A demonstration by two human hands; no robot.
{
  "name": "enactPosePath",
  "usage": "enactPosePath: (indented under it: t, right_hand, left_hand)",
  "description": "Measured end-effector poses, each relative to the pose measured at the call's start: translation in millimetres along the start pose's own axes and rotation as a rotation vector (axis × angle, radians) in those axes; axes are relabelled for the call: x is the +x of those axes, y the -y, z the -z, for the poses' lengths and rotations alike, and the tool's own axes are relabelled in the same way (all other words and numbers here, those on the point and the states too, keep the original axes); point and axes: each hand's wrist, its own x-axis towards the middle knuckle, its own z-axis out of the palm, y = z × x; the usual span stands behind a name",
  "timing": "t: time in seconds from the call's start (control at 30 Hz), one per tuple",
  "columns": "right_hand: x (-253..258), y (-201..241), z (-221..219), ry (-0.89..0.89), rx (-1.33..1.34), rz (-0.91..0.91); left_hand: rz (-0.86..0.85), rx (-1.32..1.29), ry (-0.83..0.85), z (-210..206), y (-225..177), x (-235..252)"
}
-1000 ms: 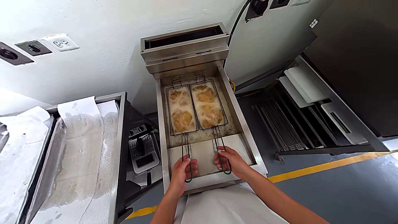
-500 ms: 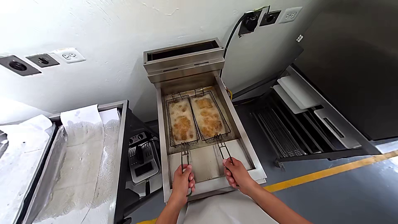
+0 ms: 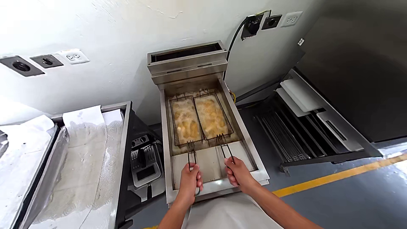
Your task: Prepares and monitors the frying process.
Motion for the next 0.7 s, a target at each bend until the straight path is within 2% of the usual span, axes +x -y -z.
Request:
enactPosePath:
  t: [0.07, 0.23, 0.37, 0.53, 0.63, 0.7]
  right_hand:
    - [-13, 0, 11, 0.012, -0.011, 0.004]
    - [11, 3, -10, 0.004, 0.006, 0.02]
    - [-11, 8, 11, 0.027, 0.001, 0.021]
    - [15, 5, -9, 0.011, 0.0, 0.025]
    - [-8, 7, 10, 0.029, -0.014, 0.018]
    - [-4, 8, 8, 0.037, -0.007, 0.028]
  left_hand:
    - [0.0, 0.008, 0.012, 9, 4, -14]
    - [-0.026, 0.003, 0.01, -4, -4, 8]
    - [-0.015, 0.021, 0.034, 7, 0, -15]
    - [-0.023, 0.005, 0.016, -6, -6, 8]
    - [-0.006, 0.021, 0.034, 3, -3, -16]
    - [-0.029, 0.023, 0.04, 2, -2, -10]
